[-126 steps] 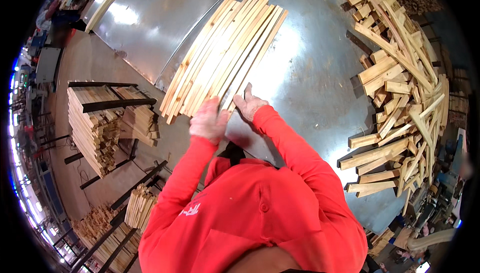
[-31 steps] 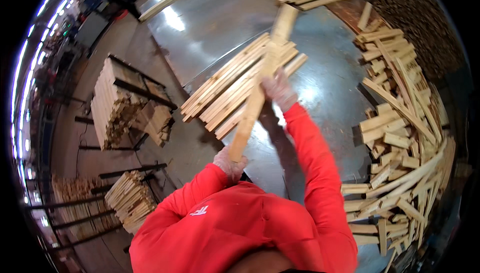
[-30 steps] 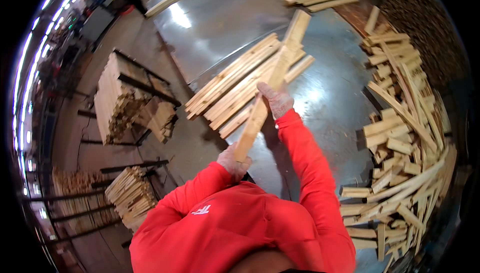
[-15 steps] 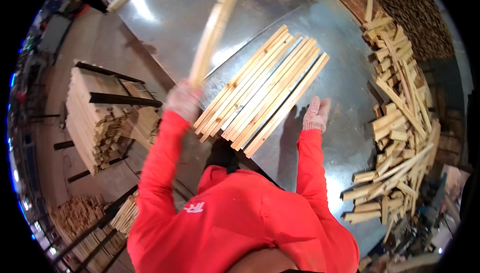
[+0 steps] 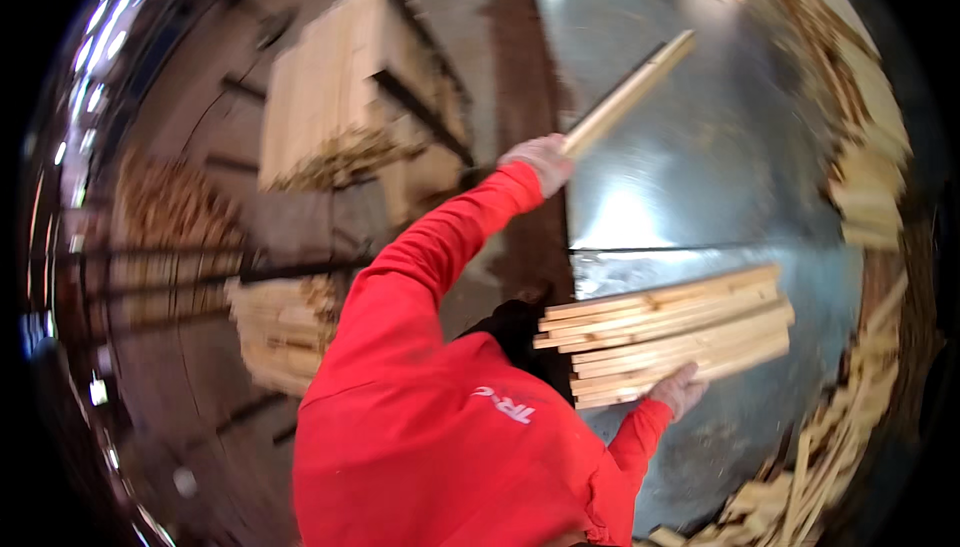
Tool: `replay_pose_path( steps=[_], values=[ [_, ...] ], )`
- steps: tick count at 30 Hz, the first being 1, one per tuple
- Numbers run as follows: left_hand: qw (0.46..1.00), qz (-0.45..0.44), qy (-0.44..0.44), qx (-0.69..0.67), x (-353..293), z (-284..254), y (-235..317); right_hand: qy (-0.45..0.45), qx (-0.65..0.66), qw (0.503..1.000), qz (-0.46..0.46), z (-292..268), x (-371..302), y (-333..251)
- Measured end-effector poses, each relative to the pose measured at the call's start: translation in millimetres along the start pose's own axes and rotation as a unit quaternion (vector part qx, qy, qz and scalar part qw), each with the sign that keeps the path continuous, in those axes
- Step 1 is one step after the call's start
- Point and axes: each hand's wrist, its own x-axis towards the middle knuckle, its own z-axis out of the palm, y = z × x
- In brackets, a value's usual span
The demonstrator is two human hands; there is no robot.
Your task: The person sorts wooden planks on a metal table, picking them up from a pile, aligning them, and stacking them neatly. The person repeatedly moves planks from a disorganized pile to a structured stack.
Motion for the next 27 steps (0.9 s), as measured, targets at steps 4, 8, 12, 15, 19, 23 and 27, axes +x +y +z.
replay_pose_path(
  steps=[4,8,12,15,19,23,27],
  values=[
    [0.973,-0.01,0.213,-0.083,-91.6,-57.3,-48.8,-0.004,-0.142,0.989,-0.039,-7.3,12.3,2.0],
    [0.905,-0.058,0.417,-0.06,-124.9,-140.6,-170.8,-0.028,-0.086,0.994,-0.058,-2.4,20.2,14.4],
    [0.876,-0.32,0.36,-0.004,-103.5,-209.3,-289.2,0.0,-0.117,0.993,0.006,-3.2,17.9,-2.0],
    [0.87,-0.375,0.321,-0.016,-59.4,-225.7,-369.8,0.009,-0.206,0.978,0.025,6.7,-15.9,-49.2],
    [0.86,-0.403,0.312,0.012,6.0,-237.7,-422.7,0.049,-0.306,0.95,0.043,-8.5,-22.5,-31.3],
    [0.849,-0.417,0.317,0.066,-32.1,-277.7,-549.9,0.056,-0.338,0.938,0.04,53.7,-60.8,-46.5],
    [0.829,-0.45,0.317,0.097,-71.7,-273.8,-621.2,0.04,-0.356,0.934,0.02,104.4,-105.5,-60.9]
  ],
)
